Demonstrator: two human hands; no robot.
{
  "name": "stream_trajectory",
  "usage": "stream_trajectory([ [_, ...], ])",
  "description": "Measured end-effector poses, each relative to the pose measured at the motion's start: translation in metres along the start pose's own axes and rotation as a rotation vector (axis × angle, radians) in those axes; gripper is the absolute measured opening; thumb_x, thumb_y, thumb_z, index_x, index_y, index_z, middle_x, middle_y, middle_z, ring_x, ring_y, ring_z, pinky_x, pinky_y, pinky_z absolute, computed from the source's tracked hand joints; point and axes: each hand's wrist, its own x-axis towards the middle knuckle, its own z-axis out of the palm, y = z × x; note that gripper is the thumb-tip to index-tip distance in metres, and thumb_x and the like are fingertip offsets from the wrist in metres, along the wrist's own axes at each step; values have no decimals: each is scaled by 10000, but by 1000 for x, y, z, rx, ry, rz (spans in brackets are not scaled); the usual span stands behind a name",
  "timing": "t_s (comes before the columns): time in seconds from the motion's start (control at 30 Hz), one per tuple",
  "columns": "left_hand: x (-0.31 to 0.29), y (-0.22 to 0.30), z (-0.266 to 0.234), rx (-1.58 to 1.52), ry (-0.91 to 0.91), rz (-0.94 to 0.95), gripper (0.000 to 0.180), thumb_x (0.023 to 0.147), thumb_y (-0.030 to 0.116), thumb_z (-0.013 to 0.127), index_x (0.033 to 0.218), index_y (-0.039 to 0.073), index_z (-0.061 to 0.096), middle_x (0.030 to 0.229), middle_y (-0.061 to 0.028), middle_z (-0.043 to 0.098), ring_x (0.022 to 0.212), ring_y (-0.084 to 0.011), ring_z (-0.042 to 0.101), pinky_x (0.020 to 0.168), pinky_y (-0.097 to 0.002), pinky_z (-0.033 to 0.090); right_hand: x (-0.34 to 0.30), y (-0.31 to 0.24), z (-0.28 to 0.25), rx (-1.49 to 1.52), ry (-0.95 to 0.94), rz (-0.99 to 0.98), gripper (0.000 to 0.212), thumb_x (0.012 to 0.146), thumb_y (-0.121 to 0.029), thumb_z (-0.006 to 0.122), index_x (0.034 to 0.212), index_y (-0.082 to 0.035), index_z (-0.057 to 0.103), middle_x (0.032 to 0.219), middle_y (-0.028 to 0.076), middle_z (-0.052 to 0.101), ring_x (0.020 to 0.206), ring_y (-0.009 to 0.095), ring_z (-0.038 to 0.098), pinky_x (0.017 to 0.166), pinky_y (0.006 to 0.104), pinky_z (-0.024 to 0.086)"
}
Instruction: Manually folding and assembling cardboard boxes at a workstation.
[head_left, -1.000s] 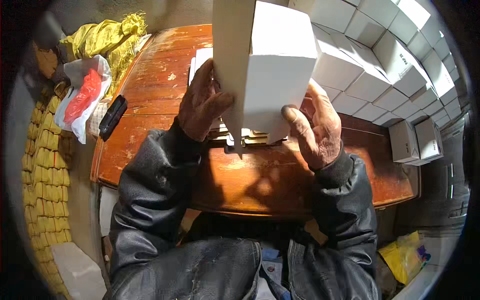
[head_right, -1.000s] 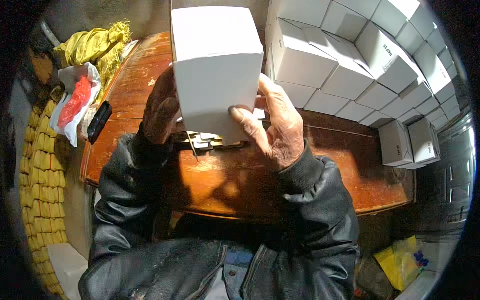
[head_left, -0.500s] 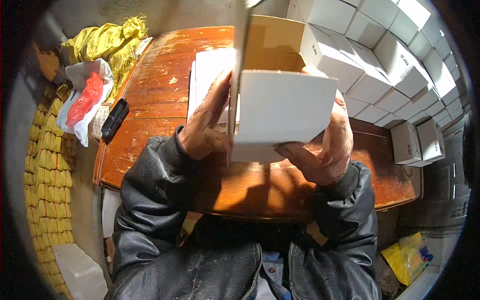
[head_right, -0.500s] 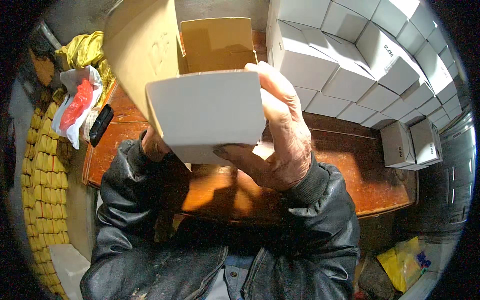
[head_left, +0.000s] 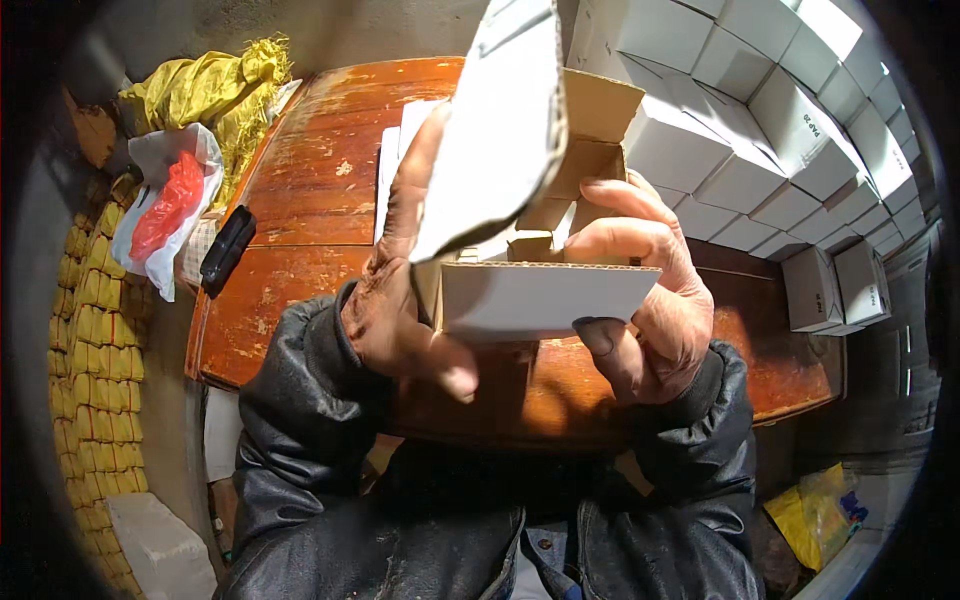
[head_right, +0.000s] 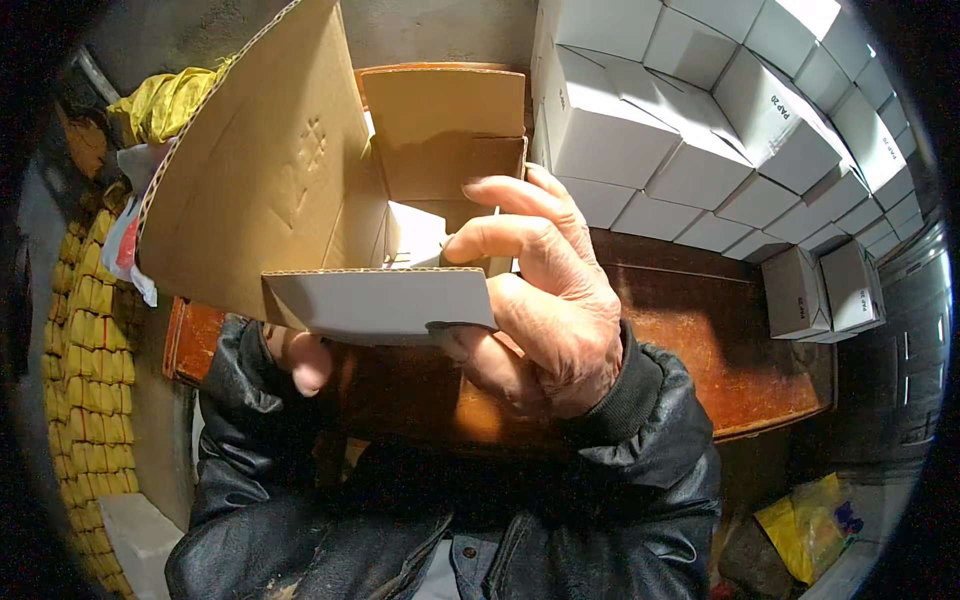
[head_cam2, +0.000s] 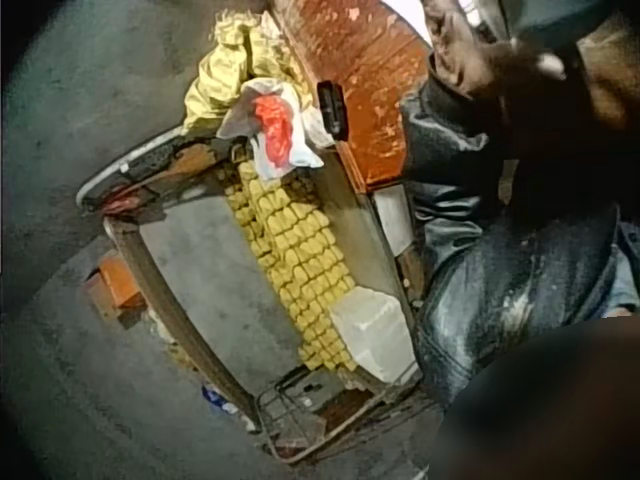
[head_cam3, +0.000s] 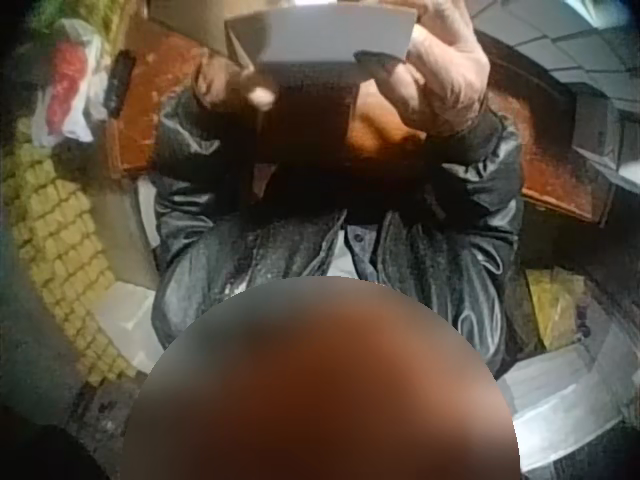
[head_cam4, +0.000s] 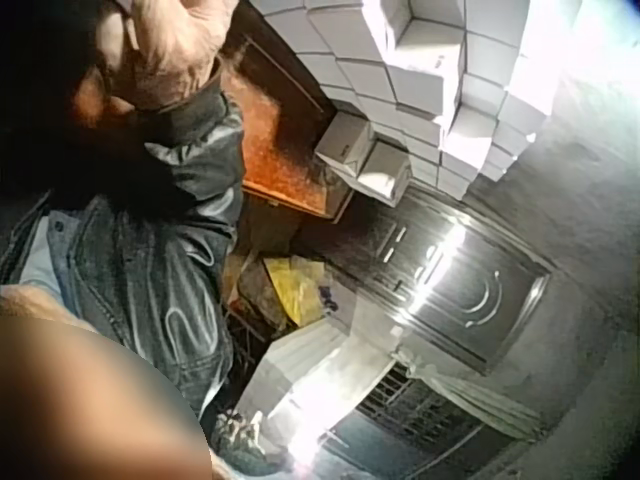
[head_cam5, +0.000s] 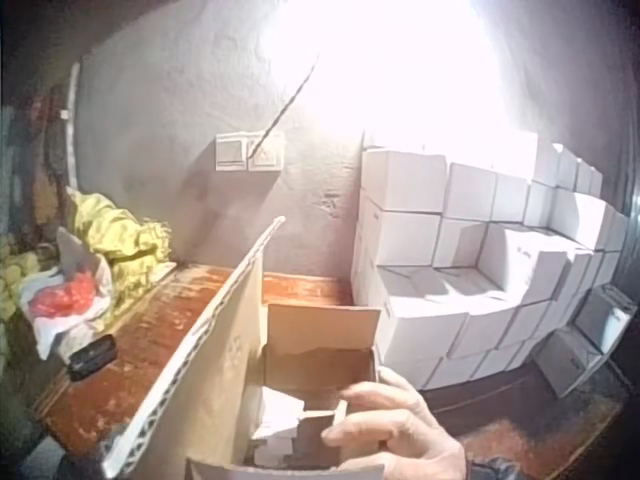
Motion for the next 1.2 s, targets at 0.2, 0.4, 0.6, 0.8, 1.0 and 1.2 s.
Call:
stream_trajectory([
  [0.2, -24, -13, -29, -181, -142, -267, 1017, 729, 757, 582, 1357, -25, 406, 1295, -222, 490, 1205, -324, 486, 1015, -403, 387, 4, -1, 4, 26, 10, -29, 205, 830, -251, 696, 974, -114, 646, 1017, 98, 629, 1108, 374, 591, 1057, 582, 330],
  [0.4, -26, -24, -28, 118, 15, -181, 600, 937, 541, 418, 1098, -11, 588, 1027, -162, 611, 939, -277, 597, 809, -389, 486, 6, -7, 9, 31, 8, -73, 262, 769, -171, 757, 988, -103, 630, 1025, 103, 648, 1074, 342, 620, 1061, 592, 318],
  [0.6, -12, -31, -25, -123, 221, -16, 429, 993, 350, 504, 1227, -10, 517, 1188, -184, 591, 1069, -230, 593, 861, -337, 511, 11, -20, 12, -40, -37, -65, 127, 775, -126, 714, 892, -85, 685, 927, 81, 654, 973, 278, 643, 1079, 542, 317],
  [0.8, 2, 14, -16, -43, 273, -105, 325, 1004, 301, 446, 1107, 24, 583, 1025, -94, 591, 900, -148, 553, 803, -256, 412, 13, -21, 21, -71, -68, -145, 225, 692, -76, 716, 916, -68, 699, 871, 61, 637, 906, 239, 652, 1090, 529, 309],
  [1.0, 5, 7, -9, -59, 390, 4, 289, 1025, 198, 444, 1164, -13, 584, 953, -21, 615, 849, -85, 544, 739, -250, 443, 13, -19, 24, -58, -17, -130, 333, 766, -258, 780, 989, -42, 662, 997, 136, 617, 995, 308, 632, 1071, 537, 333],
  [1.2, 8, 9, -6, 14, 360, -72, 399, 1029, 276, 395, 1162, -51, 579, 928, -112, 661, 815, -140, 635, 684, -272, 499, 11, 14, 21, -120, 519, -90, 576, 783, -230, 780, 1210, 60, 525, 1182, 213, 564, 1102, 334, 563, 981, 419, 460],
])
